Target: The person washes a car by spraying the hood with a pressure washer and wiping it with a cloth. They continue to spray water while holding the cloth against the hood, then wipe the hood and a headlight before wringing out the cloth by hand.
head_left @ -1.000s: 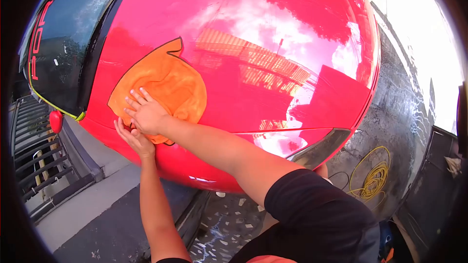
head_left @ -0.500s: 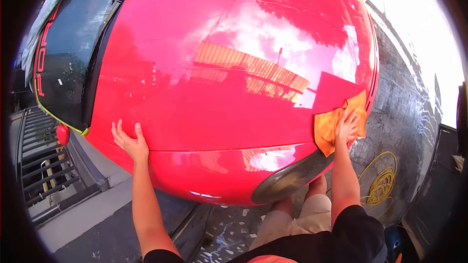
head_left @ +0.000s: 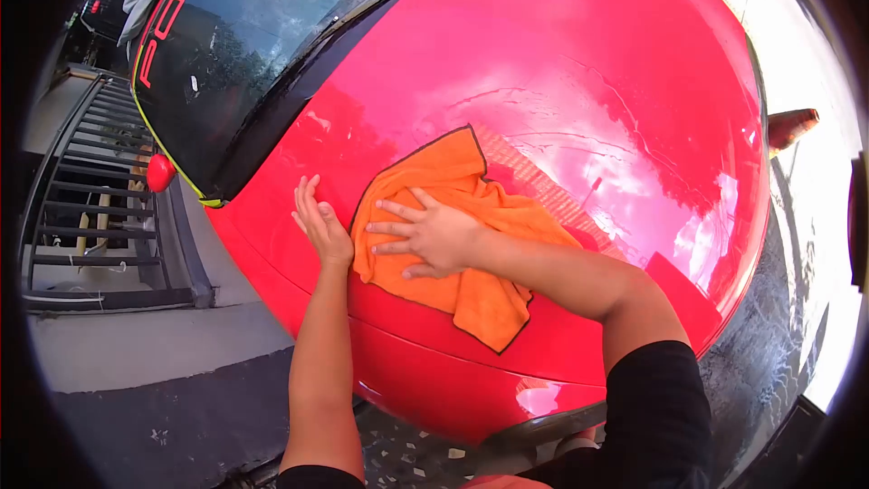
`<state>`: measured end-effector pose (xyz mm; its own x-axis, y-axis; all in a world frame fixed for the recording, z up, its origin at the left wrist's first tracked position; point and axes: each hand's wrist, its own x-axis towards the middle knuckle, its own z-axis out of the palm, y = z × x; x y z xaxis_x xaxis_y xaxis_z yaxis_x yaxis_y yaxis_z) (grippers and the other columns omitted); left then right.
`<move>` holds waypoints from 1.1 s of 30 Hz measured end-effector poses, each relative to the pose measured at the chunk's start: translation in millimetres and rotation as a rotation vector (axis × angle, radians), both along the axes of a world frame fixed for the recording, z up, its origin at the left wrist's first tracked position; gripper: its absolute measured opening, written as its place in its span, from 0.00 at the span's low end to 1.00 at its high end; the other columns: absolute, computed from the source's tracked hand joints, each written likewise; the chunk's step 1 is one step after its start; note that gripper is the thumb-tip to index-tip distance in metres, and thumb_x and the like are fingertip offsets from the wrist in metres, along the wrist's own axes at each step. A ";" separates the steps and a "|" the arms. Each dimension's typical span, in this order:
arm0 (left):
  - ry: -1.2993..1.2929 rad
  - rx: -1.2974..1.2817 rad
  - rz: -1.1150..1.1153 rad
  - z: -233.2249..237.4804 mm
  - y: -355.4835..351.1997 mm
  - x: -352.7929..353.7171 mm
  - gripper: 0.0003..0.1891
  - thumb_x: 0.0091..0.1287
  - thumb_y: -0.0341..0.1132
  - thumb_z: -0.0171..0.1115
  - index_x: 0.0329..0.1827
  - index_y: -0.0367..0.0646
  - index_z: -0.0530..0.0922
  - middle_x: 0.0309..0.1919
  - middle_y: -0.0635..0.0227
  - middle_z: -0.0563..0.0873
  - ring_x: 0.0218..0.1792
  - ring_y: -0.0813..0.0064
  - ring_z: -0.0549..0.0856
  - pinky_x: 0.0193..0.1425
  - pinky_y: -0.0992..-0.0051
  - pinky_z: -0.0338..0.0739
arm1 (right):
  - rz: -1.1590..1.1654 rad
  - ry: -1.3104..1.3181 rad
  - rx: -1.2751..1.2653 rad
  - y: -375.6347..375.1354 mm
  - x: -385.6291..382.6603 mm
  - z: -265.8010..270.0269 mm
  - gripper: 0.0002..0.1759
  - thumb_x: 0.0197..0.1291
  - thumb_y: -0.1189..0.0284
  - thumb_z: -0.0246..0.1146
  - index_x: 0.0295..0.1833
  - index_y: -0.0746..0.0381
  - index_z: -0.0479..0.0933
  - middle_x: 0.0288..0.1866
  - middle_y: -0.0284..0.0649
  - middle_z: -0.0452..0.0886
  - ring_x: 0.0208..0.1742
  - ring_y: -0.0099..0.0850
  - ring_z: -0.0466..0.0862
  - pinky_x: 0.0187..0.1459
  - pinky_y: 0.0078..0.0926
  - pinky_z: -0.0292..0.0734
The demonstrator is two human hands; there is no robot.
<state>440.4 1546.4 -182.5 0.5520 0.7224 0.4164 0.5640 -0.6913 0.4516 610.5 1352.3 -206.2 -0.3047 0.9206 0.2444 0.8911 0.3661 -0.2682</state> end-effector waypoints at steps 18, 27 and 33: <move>0.206 0.142 0.053 5.9 5.0 14.0 0.42 0.80 0.74 0.43 0.78 0.47 0.73 0.86 0.59 0.65 0.87 0.50 0.61 0.87 0.34 0.42 | -1.562 0.154 0.055 -188.6 489.7 -64.9 0.46 0.71 0.24 0.46 0.89 0.29 0.60 0.95 0.28 0.54 0.93 0.47 0.52 0.84 0.79 0.42; 0.231 0.236 0.005 -3.9 25.3 10.3 0.33 0.87 0.58 0.47 0.80 0.38 0.68 0.82 0.54 0.69 0.82 0.49 0.68 0.85 0.51 0.59 | -1.919 0.263 0.098 -614.4 391.5 -271.8 0.36 0.84 0.42 0.44 0.90 0.42 0.60 0.93 0.33 0.59 0.93 0.39 0.53 0.89 0.43 0.46; 0.224 0.245 0.020 -8.4 34.0 7.0 0.33 0.87 0.60 0.48 0.80 0.42 0.70 0.83 0.55 0.70 0.82 0.50 0.69 0.85 0.47 0.58 | -2.482 0.677 -0.267 -724.5 177.9 -309.3 0.34 0.85 0.47 0.47 0.85 0.53 0.68 0.83 0.49 0.74 0.75 0.54 0.80 0.75 0.51 0.73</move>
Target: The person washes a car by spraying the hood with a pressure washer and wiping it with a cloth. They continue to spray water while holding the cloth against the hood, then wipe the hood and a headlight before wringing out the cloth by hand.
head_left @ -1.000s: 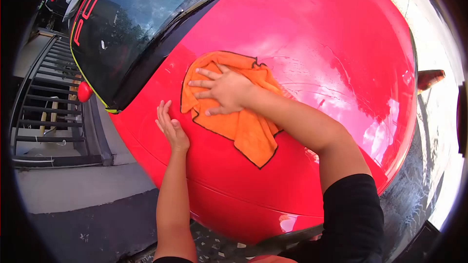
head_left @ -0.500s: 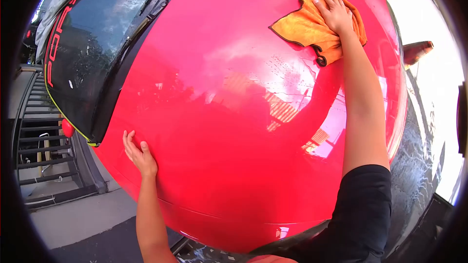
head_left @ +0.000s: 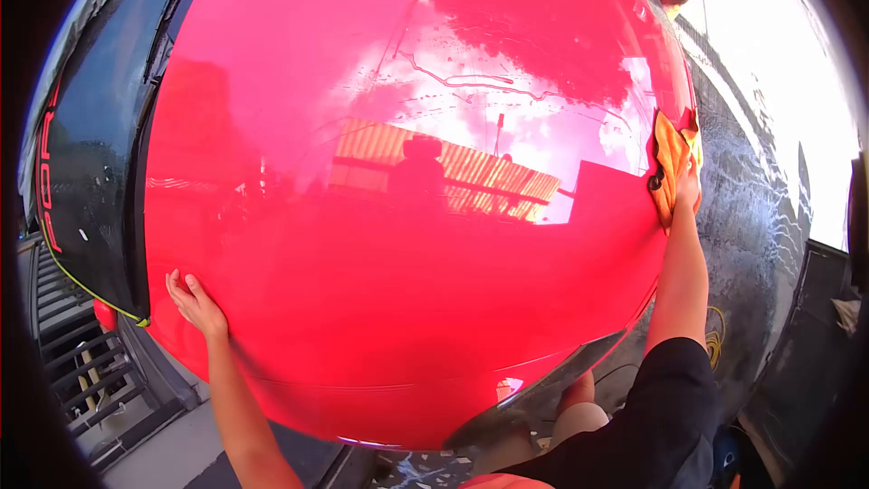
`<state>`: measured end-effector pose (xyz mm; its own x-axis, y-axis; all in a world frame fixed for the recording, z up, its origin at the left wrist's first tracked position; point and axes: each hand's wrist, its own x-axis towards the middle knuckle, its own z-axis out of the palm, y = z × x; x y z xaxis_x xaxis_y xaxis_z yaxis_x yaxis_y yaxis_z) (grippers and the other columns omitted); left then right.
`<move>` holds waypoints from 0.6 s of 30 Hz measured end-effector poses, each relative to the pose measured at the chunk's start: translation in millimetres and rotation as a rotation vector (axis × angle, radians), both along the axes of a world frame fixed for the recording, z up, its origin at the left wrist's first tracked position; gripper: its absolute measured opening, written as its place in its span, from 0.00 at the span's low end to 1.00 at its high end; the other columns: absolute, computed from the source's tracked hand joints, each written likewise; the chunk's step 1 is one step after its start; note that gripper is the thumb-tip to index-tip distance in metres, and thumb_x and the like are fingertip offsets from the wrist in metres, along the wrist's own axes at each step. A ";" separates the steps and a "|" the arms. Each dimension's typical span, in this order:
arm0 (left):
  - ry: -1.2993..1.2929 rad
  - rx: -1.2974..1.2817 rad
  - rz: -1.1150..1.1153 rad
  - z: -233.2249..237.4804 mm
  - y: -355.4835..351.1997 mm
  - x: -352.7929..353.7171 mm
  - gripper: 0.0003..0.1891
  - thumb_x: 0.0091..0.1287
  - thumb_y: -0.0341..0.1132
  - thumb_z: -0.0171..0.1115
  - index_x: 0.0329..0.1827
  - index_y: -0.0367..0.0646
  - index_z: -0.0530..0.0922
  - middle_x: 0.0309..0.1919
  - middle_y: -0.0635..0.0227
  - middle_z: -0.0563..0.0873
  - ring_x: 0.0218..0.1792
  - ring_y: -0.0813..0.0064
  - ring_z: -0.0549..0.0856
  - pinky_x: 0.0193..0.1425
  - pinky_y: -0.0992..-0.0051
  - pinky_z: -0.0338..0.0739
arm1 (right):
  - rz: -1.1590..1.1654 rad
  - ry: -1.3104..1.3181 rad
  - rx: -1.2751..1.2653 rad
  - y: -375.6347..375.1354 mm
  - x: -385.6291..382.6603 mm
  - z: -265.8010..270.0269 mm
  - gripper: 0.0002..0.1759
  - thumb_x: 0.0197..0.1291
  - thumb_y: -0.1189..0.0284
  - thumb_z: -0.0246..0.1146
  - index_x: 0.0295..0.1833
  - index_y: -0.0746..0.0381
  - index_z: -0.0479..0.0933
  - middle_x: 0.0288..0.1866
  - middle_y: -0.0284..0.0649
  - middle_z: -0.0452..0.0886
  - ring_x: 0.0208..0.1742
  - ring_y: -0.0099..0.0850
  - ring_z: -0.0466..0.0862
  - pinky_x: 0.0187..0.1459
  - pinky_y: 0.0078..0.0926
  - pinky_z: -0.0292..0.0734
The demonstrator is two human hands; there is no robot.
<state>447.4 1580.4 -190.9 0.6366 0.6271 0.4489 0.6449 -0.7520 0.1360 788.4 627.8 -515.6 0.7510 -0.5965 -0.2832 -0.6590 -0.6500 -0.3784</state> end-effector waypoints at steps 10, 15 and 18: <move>0.018 -0.034 0.111 5.2 -25.3 12.0 0.34 0.82 0.67 0.51 0.79 0.52 0.72 0.87 0.62 0.64 0.88 0.55 0.59 0.87 0.32 0.44 | -0.175 -0.622 0.613 93.8 -207.2 212.2 0.16 0.83 0.64 0.61 0.62 0.66 0.76 0.52 0.39 0.84 0.53 0.28 0.84 0.51 0.32 0.84; 0.033 -0.087 0.159 9.8 -34.1 13.1 0.37 0.79 0.69 0.54 0.79 0.54 0.70 0.87 0.61 0.62 0.90 0.55 0.54 0.88 0.33 0.41 | 0.624 -0.365 0.705 310.0 -226.2 418.7 0.36 0.78 0.75 0.63 0.86 0.66 0.58 0.74 0.49 0.72 0.75 0.40 0.78 0.58 0.34 0.88; 0.027 -0.100 0.144 12.8 -34.7 18.0 0.38 0.78 0.71 0.55 0.79 0.54 0.70 0.87 0.61 0.61 0.90 0.54 0.53 0.89 0.33 0.40 | 1.418 -0.595 0.462 365.6 -202.2 481.6 0.21 0.66 0.75 0.74 0.64 0.67 0.83 0.64 0.53 0.84 0.65 0.49 0.88 0.51 0.36 0.90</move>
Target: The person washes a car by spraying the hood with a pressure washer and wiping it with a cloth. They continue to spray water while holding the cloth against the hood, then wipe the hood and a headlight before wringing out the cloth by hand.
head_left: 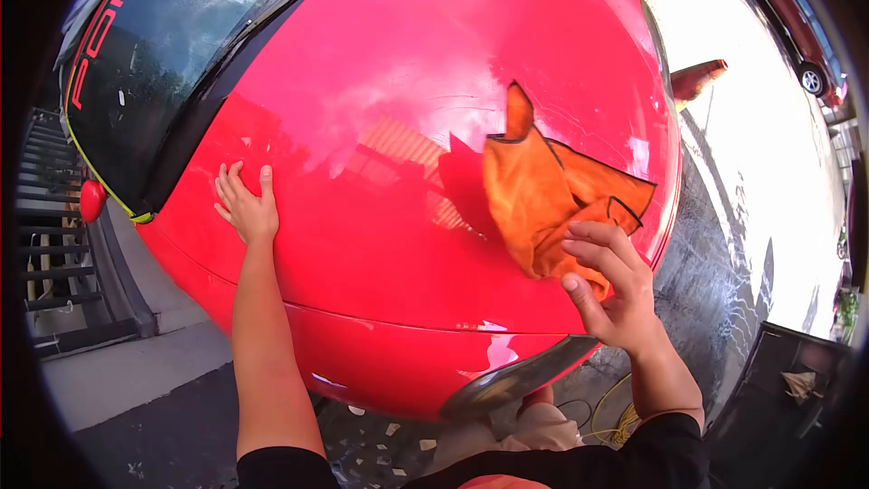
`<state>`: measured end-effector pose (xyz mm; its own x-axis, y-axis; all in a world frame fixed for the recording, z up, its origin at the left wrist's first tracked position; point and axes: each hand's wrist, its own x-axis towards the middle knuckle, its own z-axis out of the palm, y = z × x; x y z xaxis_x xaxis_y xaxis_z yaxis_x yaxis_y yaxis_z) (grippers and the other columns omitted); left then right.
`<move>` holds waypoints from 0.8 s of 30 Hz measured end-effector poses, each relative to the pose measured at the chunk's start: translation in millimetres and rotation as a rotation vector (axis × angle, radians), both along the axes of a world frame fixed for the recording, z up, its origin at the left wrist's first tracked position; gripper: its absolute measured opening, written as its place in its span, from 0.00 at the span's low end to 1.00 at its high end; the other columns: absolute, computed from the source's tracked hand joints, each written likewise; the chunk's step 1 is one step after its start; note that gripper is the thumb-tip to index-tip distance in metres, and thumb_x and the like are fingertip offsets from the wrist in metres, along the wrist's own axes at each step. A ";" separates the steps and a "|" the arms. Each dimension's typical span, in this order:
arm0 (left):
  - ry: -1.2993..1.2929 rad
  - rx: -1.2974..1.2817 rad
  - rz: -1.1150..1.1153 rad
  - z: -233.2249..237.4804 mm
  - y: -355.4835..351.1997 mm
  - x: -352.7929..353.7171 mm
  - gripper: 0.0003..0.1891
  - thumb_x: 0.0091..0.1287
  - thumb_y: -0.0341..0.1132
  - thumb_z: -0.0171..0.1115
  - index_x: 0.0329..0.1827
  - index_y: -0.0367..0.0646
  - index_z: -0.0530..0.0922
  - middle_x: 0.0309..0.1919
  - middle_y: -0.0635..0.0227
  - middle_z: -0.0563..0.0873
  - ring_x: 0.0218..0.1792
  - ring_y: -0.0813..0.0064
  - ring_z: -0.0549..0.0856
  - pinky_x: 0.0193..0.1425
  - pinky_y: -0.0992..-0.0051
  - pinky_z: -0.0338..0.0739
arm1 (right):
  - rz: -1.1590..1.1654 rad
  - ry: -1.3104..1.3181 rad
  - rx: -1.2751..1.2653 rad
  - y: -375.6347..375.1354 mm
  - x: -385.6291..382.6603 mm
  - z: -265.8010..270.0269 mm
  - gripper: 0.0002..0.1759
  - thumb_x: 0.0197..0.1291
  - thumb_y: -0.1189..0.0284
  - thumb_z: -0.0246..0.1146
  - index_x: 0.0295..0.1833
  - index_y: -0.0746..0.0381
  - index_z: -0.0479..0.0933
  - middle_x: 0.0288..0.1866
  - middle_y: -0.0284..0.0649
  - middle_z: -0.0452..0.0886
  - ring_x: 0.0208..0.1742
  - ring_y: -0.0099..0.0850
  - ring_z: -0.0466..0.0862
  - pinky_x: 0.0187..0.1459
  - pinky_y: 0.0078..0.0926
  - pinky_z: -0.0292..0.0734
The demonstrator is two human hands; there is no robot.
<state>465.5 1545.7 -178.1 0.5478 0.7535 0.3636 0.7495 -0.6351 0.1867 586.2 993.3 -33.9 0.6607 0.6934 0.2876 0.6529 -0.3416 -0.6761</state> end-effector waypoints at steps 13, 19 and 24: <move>0.038 0.003 0.039 1.3 -4.4 0.6 0.38 0.77 0.70 0.57 0.80 0.54 0.69 0.88 0.60 0.61 0.90 0.55 0.53 0.89 0.33 0.41 | 0.599 -0.484 -0.126 251.5 37.8 -188.6 0.35 0.78 0.39 0.55 0.84 0.38 0.70 0.91 0.37 0.61 0.91 0.54 0.56 0.88 0.67 0.47; -0.005 0.065 -0.009 -6.1 2.7 -4.4 0.35 0.80 0.67 0.57 0.78 0.52 0.72 0.86 0.62 0.65 0.88 0.56 0.59 0.86 0.32 0.45 | 0.249 -0.450 -0.070 307.7 129.6 -183.7 0.38 0.77 0.34 0.51 0.84 0.39 0.71 0.90 0.37 0.64 0.91 0.47 0.59 0.88 0.60 0.50; 0.004 0.132 -0.040 -12.4 20.6 -8.0 0.34 0.81 0.65 0.55 0.78 0.50 0.73 0.85 0.61 0.67 0.86 0.55 0.64 0.85 0.35 0.49 | -0.356 -0.329 -0.147 152.5 273.0 -225.5 0.41 0.75 0.32 0.50 0.85 0.39 0.71 0.89 0.39 0.66 0.90 0.47 0.61 0.87 0.59 0.53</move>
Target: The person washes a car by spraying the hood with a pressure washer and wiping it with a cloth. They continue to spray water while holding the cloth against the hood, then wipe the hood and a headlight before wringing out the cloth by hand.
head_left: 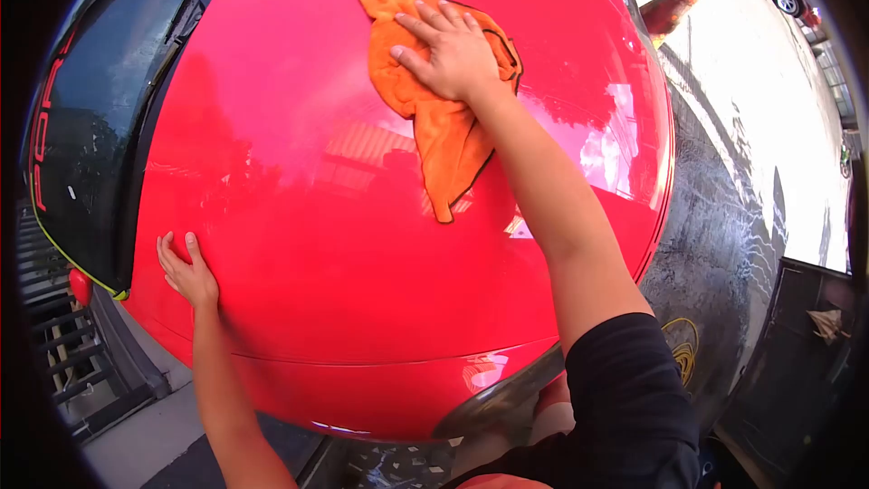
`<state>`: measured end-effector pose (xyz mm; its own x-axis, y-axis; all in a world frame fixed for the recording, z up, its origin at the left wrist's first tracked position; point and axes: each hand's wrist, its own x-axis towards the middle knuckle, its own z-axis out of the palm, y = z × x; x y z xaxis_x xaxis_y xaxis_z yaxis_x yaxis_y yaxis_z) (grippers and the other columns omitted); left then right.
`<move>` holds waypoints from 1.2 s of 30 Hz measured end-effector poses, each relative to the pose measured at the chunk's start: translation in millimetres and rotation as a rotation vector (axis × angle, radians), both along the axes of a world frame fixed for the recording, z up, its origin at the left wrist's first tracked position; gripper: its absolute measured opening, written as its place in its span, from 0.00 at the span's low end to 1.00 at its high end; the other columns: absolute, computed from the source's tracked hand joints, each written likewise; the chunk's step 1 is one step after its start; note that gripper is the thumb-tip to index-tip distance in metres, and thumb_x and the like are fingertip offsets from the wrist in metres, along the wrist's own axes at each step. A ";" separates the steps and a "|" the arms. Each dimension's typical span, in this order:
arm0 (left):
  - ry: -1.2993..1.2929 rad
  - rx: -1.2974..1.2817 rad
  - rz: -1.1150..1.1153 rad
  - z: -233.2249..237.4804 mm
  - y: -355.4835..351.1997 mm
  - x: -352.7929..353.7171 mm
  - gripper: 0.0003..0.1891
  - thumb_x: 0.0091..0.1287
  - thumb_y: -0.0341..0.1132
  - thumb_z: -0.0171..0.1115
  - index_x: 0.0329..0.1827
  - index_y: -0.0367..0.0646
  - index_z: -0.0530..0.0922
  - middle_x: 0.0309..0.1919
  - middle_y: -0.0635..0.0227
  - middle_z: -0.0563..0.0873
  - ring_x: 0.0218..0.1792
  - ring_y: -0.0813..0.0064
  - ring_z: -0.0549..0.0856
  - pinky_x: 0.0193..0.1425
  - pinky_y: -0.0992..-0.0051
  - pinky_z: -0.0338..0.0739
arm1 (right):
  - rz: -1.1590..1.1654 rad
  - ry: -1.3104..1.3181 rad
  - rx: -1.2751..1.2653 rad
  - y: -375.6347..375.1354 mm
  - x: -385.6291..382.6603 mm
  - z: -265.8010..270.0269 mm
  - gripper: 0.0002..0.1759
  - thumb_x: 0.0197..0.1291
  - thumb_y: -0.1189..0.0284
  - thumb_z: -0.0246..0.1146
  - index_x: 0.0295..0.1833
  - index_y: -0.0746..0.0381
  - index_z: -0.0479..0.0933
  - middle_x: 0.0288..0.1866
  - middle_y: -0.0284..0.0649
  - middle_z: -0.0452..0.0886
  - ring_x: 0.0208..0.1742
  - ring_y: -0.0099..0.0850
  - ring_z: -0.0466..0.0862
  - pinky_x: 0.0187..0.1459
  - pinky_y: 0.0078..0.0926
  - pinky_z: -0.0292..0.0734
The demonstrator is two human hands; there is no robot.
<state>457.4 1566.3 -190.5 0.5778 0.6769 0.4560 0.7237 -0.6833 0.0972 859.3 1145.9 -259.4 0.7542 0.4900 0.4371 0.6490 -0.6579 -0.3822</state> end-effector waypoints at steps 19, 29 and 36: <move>-0.007 -0.055 -0.004 5.6 -13.1 3.1 0.36 0.83 0.68 0.50 0.78 0.48 0.72 0.85 0.57 0.65 0.87 0.53 0.61 0.85 0.30 0.46 | -1.174 0.609 0.084 -374.8 -104.2 -209.5 0.56 0.69 0.20 0.39 0.90 0.44 0.60 0.92 0.48 0.60 0.87 0.63 0.62 0.82 0.70 0.56; -0.052 -0.112 -0.020 2.6 -7.3 0.2 0.35 0.84 0.69 0.42 0.78 0.52 0.72 0.86 0.61 0.65 0.88 0.55 0.58 0.86 0.29 0.43 | 0.539 -0.002 -0.033 153.3 -301.9 39.8 0.42 0.75 0.35 0.55 0.87 0.44 0.67 0.92 0.43 0.59 0.92 0.61 0.50 0.86 0.73 0.44; -0.054 -0.077 -0.033 -8.6 13.1 -1.1 0.37 0.83 0.70 0.43 0.79 0.52 0.73 0.85 0.61 0.68 0.88 0.55 0.59 0.85 0.28 0.43 | 0.295 0.064 0.071 -65.9 -239.2 -16.5 0.39 0.72 0.39 0.63 0.83 0.44 0.73 0.90 0.35 0.65 0.88 0.50 0.62 0.85 0.58 0.57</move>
<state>456.3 1579.4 -199.1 0.5767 0.6921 0.4341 0.6932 -0.6957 0.1884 620.0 1079.9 -275.8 0.6109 0.6622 0.4339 0.7811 -0.4149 -0.4667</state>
